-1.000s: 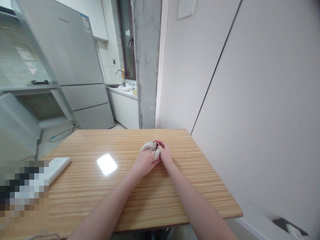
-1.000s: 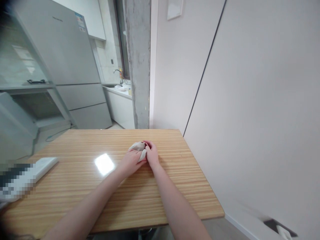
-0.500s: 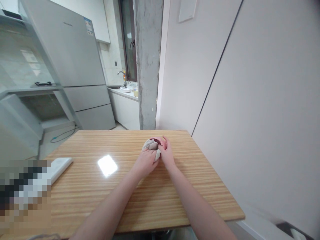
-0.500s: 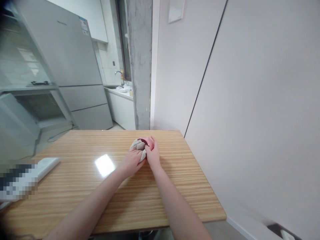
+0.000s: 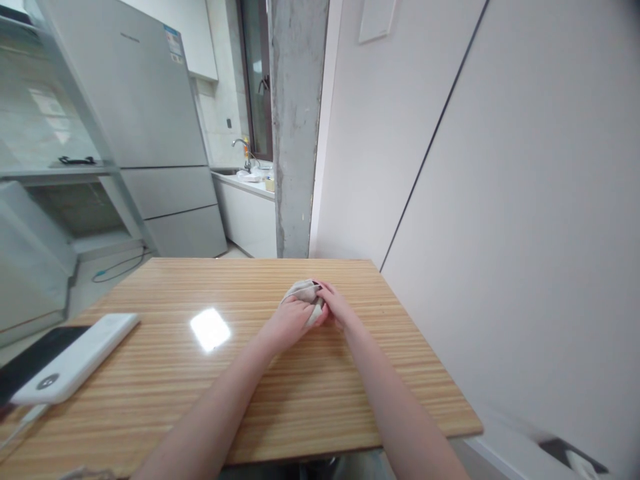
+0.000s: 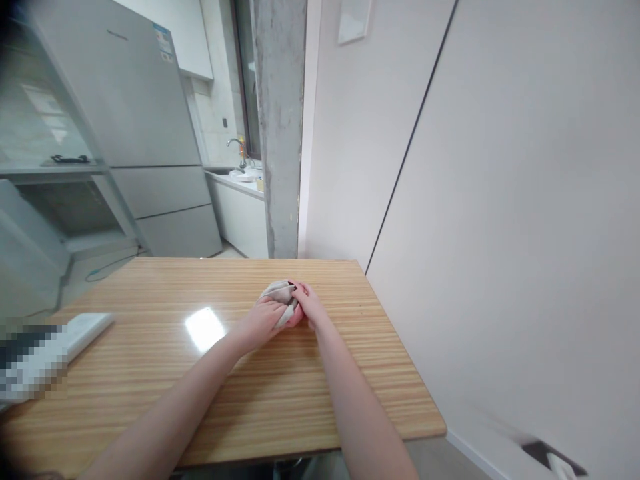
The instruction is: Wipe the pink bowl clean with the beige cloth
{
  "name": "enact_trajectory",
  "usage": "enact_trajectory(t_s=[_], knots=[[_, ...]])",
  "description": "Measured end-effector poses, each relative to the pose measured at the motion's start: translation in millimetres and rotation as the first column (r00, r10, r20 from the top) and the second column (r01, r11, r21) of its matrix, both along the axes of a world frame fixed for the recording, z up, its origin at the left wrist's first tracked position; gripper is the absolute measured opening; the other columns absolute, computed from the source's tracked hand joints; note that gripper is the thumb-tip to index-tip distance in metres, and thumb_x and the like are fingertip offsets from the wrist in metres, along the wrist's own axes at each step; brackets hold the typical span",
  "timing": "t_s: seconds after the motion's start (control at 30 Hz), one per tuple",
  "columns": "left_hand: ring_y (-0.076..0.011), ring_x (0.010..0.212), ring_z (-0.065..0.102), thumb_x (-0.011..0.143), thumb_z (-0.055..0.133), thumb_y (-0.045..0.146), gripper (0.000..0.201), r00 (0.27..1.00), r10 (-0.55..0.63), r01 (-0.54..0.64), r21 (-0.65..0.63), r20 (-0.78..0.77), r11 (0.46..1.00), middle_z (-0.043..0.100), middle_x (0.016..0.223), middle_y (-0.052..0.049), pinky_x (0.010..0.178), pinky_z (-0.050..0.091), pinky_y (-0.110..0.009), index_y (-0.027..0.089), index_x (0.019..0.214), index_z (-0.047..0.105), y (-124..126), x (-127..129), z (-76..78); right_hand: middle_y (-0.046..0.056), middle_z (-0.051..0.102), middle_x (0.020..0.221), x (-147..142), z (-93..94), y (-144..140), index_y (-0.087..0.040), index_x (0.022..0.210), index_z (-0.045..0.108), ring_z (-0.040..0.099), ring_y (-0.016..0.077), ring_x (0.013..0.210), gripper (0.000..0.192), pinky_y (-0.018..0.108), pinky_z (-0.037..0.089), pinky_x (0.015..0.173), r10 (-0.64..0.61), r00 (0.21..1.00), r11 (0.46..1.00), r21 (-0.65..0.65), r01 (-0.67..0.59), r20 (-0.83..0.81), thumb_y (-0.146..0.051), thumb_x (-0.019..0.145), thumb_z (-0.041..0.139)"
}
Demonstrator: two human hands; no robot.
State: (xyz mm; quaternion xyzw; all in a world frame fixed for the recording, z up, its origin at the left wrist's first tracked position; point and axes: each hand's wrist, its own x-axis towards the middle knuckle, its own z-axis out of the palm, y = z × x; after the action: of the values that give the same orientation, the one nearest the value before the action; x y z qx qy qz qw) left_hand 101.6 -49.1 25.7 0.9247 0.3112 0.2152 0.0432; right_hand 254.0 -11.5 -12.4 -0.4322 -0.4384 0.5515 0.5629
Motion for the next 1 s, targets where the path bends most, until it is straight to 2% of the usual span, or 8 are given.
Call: enact_trajectory(t_s=[0.1, 0.2, 0.33, 0.43, 0.57, 0.77, 0.9, 1.0], knots=[[-0.02, 0.08, 0.06, 0.092, 0.034, 0.031, 0.028, 0.996, 0.076, -0.075, -0.027, 0.038, 0.997, 0.068, 0.084, -0.004, 0.083, 0.041, -0.037, 0.021, 0.085, 0.06, -2, 3, 2.5, 0.004, 0.066, 0.106, -14, -3.5, -6, -0.022, 0.105, 0.058, 0.06, 0.0205, 0.101, 0.044, 0.033, 0.047, 0.089, -0.203, 0.979, 0.978, 0.05, 0.202, 0.007, -0.03, 0.062, 0.065], [-0.0223, 0.084, 0.061, 0.09, 0.039, 0.03, 0.022, 0.99, 0.143, -0.143, -0.004, 0.012, 0.99, 0.068, 0.09, -0.006, 0.083, 0.041, -0.04, 0.019, 0.093, 0.058, 0, 6, -2.9, 0.006, 0.062, 0.115, -27, -6.3, -12, -0.023, 0.116, 0.049, 0.058, 0.0203, 0.106, 0.055, 0.033, 0.046, 0.091, -0.271, 0.962, 0.958, 0.085, 0.273, -0.038, -0.037, 0.066, 0.066], [-0.0226, 0.086, 0.06, 0.086, 0.046, 0.029, 0.016, 0.978, 0.206, -0.208, 0.044, 0.031, 0.977, 0.067, 0.091, -0.007, 0.083, 0.042, -0.04, 0.019, 0.093, 0.057, 5, 6, -13.4, 0.006, 0.061, 0.116, -25, -5.4, -12, -0.023, 0.115, 0.049, 0.058, 0.0201, 0.107, 0.056, 0.032, 0.046, 0.091, -0.242, 0.97, 0.965, 0.104, 0.241, -0.007, -0.042, 0.066, 0.068], [-0.0202, 0.083, 0.06, 0.087, 0.045, 0.025, 0.014, 0.991, 0.136, -0.134, 0.077, -0.014, 0.988, 0.067, 0.086, -0.004, 0.085, 0.041, -0.038, 0.019, 0.085, 0.057, 7, 3, -15.5, 0.005, 0.068, 0.099, -13, -2.3, -4, -0.02, 0.108, 0.055, 0.063, 0.0212, 0.094, 0.052, 0.033, 0.049, 0.083, -0.197, 0.98, 0.98, 0.021, 0.196, 0.004, -0.046, 0.065, 0.067], [-0.019, 0.079, 0.059, 0.087, 0.039, 0.017, 0.019, 0.991, 0.054, -0.039, 0.118, -0.123, 0.992, 0.065, 0.082, -0.004, 0.086, 0.041, -0.037, 0.018, 0.082, 0.058, 7, 0, -14.1, 0.006, 0.071, 0.089, -2, 0.3, 3, -0.017, 0.093, 0.064, 0.064, 0.0221, 0.087, 0.039, 0.034, 0.049, 0.079, 0.004, 0.997, 0.998, -0.057, -0.008, -0.078, -0.045, 0.065, 0.065], [-0.024, 0.09, 0.06, 0.091, 0.04, 0.037, 0.028, 0.977, 0.203, -0.196, 0.1, -0.063, 0.975, 0.066, 0.091, -0.009, 0.09, 0.04, -0.041, 0.015, 0.093, 0.057, 6, 1, -13.7, 0.006, 0.067, 0.104, -21, -7.2, -7, -0.019, 0.104, 0.057, 0.061, 0.0192, 0.098, 0.051, 0.031, 0.048, 0.086, -0.238, 0.968, 0.97, 0.021, 0.24, -0.077, -0.041, 0.061, 0.072], [-0.0256, 0.102, 0.058, 0.089, 0.045, 0.033, 0.028, 0.979, 0.193, -0.186, 0.086, -0.07, 0.979, 0.065, 0.106, -0.011, 0.092, 0.04, -0.041, 0.014, 0.108, 0.055, 7, 0, -10.0, 0.006, 0.064, 0.108, -30, -9.2, -13, -0.021, 0.108, 0.052, 0.059, 0.019, 0.102, 0.055, 0.031, 0.047, 0.089, -0.194, 0.978, 0.979, 0.04, 0.198, -0.079, -0.039, 0.06, 0.074], [-0.0254, 0.103, 0.057, 0.09, 0.042, 0.033, 0.027, 0.987, 0.16, -0.158, 0.06, -0.03, 0.986, 0.066, 0.104, -0.011, 0.092, 0.04, -0.041, 0.015, 0.103, 0.058, 7, -1, -3.1, 0.006, 0.064, 0.105, -29, -6.9, -13, -0.021, 0.108, 0.05, 0.061, 0.0196, 0.098, 0.056, 0.033, 0.048, 0.086, -0.158, 0.981, 0.986, 0.033, 0.163, -0.111, -0.04, 0.061, 0.074]])
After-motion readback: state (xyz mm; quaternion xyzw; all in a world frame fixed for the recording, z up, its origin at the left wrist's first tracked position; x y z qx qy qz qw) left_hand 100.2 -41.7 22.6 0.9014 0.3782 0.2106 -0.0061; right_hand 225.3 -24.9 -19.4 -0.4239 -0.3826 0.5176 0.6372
